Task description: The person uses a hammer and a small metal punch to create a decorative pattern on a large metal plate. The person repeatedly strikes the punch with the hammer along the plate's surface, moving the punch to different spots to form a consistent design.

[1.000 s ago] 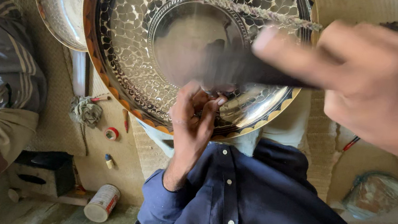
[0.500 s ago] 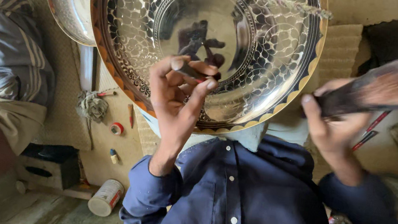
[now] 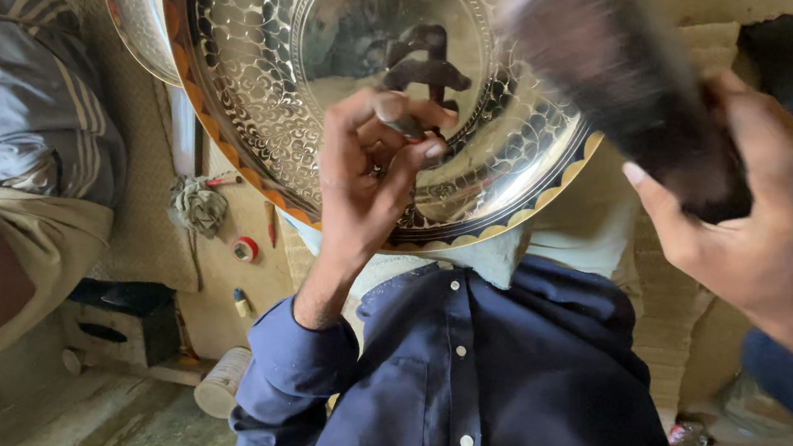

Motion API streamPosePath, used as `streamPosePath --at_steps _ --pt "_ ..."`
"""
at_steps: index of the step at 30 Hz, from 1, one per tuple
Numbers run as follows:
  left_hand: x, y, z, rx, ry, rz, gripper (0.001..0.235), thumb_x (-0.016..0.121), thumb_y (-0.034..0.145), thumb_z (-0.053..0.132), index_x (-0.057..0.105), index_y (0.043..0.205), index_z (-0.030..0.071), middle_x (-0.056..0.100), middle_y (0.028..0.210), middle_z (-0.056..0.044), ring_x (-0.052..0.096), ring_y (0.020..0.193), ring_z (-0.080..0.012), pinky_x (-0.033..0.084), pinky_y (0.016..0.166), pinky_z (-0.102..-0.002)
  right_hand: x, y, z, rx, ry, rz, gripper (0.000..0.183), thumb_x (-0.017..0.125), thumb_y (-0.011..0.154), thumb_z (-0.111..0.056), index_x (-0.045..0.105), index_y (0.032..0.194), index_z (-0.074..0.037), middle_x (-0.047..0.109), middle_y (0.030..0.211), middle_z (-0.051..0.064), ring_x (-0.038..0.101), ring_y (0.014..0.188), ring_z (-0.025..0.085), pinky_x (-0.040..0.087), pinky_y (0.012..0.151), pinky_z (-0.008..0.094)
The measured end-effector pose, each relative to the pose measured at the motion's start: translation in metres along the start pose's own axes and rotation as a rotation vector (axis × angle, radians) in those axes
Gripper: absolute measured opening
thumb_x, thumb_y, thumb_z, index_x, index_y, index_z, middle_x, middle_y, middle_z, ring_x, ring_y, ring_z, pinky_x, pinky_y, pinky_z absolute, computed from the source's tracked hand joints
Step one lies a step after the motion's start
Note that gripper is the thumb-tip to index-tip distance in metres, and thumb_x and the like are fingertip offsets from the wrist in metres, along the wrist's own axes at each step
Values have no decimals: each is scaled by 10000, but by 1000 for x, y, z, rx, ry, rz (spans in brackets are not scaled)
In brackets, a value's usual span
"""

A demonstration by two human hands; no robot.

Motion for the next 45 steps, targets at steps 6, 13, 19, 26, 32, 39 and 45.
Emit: streamPosePath --at_steps 6,13,19,26,32,39,45 --pt "-4 2 -9 -2 417 -19 359 796 964 -75 514 1156 36 770 916 -119 777 825 -140 613 724 -271 -16 39 -7 -214 -296 -225 791 871 810 -75 513 1511 -146 649 835 68 625 660 194 532 557 309" --pt "1 1 -4 75 57 -132 337 573 1075 -179 425 1275 47 708 1163 -194 735 1123 -236 640 985 -342 -39 75 -21 -227 -121 -155 777 814 941 -58 419 1600 -176 593 913 47 609 760 165 524 676 311" --pt "3 2 -5 36 17 -113 369 556 1060 -204 409 1277 56 708 1227 -198 723 1167 -258 618 1024 -363 -30 83 -37 -304 -412 -231 709 813 865 -81 556 1497 -273 612 789 6 606 622 140 533 553 278" --pt "2 3 -3 55 74 -130 384 560 1051 -209 427 1293 60 690 1199 -188 725 1170 -252 645 1026 -369 -28 89 -38 -276 -461 -234 702 791 870 -70 561 1494 -298 582 733 0 584 565 137 521 506 281" --pt "-2 1 -9 -54 344 -84 334 665 991 -126 507 1229 48 755 1083 -178 773 1011 -233 635 873 -346 -25 82 -34 -210 -353 -240 769 756 936 16 488 1584 -298 534 786 15 575 636 171 526 578 323" --pt "-1 5 -6 14 347 -70 268 717 992 -136 574 1153 23 777 1011 -157 786 937 -185 645 818 -295 -24 77 -27 -197 -340 -235 807 783 911 79 484 1579 -261 523 780 8 552 621 158 516 549 316" --pt "-1 8 0 86 356 -101 262 694 1012 -140 572 1166 33 783 1045 -161 800 961 -195 657 847 -314 -23 72 -20 -194 -333 -274 870 774 896 122 461 1611 -263 537 840 29 558 672 179 531 561 320"
Point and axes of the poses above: each hand's wrist, its own y-axis towards the middle knuckle, its own x-axis out of the palm, z = x × y, the point moved 3 cm from there along y, towards the middle knuckle
